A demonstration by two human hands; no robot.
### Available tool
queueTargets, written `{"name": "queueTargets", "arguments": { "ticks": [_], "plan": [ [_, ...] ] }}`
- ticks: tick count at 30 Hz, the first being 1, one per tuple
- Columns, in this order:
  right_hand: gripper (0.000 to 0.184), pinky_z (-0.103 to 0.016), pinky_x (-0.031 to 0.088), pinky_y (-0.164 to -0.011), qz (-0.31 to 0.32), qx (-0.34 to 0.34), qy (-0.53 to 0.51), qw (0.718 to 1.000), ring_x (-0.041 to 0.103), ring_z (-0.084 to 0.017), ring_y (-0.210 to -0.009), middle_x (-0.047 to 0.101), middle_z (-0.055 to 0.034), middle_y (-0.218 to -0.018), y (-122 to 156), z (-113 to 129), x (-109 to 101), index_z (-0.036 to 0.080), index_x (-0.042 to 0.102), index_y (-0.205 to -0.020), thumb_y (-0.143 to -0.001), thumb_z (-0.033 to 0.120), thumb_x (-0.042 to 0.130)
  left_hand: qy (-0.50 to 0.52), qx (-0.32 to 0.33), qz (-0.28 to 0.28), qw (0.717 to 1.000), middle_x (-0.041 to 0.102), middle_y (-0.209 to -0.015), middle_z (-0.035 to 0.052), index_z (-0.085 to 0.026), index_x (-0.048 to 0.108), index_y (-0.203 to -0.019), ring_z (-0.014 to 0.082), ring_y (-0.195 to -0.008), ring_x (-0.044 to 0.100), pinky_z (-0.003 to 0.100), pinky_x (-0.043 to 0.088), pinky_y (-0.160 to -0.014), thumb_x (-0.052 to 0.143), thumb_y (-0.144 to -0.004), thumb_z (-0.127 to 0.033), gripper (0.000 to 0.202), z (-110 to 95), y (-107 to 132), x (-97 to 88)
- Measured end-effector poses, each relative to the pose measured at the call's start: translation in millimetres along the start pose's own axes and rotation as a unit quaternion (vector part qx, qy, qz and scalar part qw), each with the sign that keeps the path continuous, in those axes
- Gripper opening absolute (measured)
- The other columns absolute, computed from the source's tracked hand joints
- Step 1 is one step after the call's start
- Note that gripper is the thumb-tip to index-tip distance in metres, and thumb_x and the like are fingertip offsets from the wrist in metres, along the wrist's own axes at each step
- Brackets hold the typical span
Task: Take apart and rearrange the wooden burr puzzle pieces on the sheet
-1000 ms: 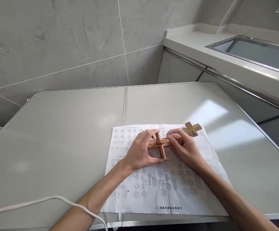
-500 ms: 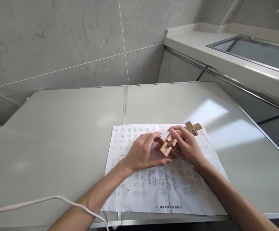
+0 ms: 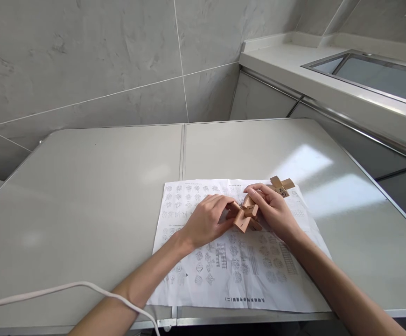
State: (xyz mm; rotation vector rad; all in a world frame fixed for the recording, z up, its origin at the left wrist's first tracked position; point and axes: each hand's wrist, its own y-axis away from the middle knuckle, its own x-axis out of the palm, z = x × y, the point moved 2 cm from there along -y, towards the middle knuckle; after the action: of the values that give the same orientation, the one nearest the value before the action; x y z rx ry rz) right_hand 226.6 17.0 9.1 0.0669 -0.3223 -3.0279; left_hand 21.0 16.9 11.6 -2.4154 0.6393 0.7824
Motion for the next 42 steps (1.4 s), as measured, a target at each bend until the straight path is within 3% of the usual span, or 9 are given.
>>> {"name": "queueTargets", "arguments": {
  "ticks": [8, 17, 22, 25, 31, 35, 42],
  "plan": [
    [0.043, -0.023, 0.032, -0.039, 0.005, 0.0, -0.005, 1.0, 0.042, -0.011, -0.044, 0.053, 0.0056, -0.061, 0, 2, 2, 0.023, 0.064, -0.103, -0.096, 0.066, 0.067, 0.037, -0.009, 0.016, 0.999, 0.076, -0.103, 0.0041, -0.022, 0.059, -0.108, 0.0214, -0.091, 0.072, 0.042, 0.058, -0.088, 0.067, -0.105, -0.042, 0.022, -2, 1, -0.2],
    [0.04, -0.025, 0.041, -0.044, -0.032, -0.005, -0.062, 0.998, 0.046, -0.012, -0.051, 0.05, 0.004, -0.067, -4, 3, -6, 0.025, 0.064, -0.098, -0.094, 0.063, 0.071, 0.052, -0.019, 0.008, 0.998, 0.077, -0.102, 0.0066, -0.021, 0.062, -0.108, 0.024, -0.092, 0.074, 0.045, 0.061, -0.086, 0.068, -0.103, -0.05, 0.029, 0, 1, 0.5],
    [0.035, -0.026, 0.042, -0.049, -0.022, -0.01, -0.115, 0.993, 0.047, -0.013, -0.054, 0.052, 0.0039, -0.067, -5, 3, -9, 0.025, 0.063, -0.096, -0.095, 0.058, 0.073, 0.11, -0.071, 0.012, 0.991, 0.077, -0.104, 0.0083, -0.021, 0.062, -0.109, 0.0232, -0.089, 0.074, 0.042, 0.062, -0.08, 0.067, -0.102, -0.053, 0.033, -1, 1, -1.6],
    [0.036, -0.026, 0.04, -0.048, -0.023, -0.011, -0.082, 0.996, 0.046, -0.013, -0.054, 0.053, 0.0035, -0.068, -4, 0, -9, 0.025, 0.065, -0.098, -0.096, 0.06, 0.071, 0.196, -0.122, -0.001, 0.973, 0.078, -0.102, 0.008, -0.022, 0.059, -0.114, 0.0222, -0.084, 0.074, 0.04, 0.061, -0.075, 0.067, -0.102, -0.052, 0.033, 1, 0, -3.5],
    [0.042, -0.026, 0.035, -0.047, -0.025, -0.039, 0.045, 0.998, 0.043, -0.014, -0.053, 0.052, 0.0032, -0.064, -1, 2, -5, 0.024, 0.068, -0.098, -0.098, 0.066, 0.064, 0.337, -0.223, -0.1, 0.909, 0.076, -0.11, 0.0097, -0.022, 0.053, -0.112, 0.0185, -0.086, 0.073, 0.033, 0.058, -0.073, 0.067, -0.103, -0.049, 0.032, 5, -3, -13.1],
    [0.046, -0.026, 0.038, -0.05, -0.039, -0.059, 0.1, 0.992, 0.047, -0.015, -0.059, 0.056, 0.0008, -0.071, 0, 0, -3, 0.023, 0.07, -0.096, -0.098, 0.068, 0.063, 0.387, -0.225, -0.133, 0.884, 0.074, -0.117, 0.0085, -0.023, 0.05, -0.114, 0.0153, -0.083, 0.073, 0.03, 0.054, -0.073, 0.069, -0.102, -0.048, 0.034, 7, -5, -16.4],
    [0.046, -0.028, 0.038, -0.046, -0.035, -0.048, 0.115, 0.992, 0.048, -0.015, -0.05, 0.054, 0.0029, -0.065, -1, -8, 0, 0.024, 0.069, -0.098, -0.098, 0.069, 0.062, 0.452, -0.221, -0.17, 0.848, 0.072, -0.121, 0.0076, -0.023, 0.05, -0.113, 0.0138, -0.079, 0.073, 0.03, 0.053, -0.071, 0.078, -0.096, -0.045, 0.039, 12, -7, -18.0]
  ]
}}
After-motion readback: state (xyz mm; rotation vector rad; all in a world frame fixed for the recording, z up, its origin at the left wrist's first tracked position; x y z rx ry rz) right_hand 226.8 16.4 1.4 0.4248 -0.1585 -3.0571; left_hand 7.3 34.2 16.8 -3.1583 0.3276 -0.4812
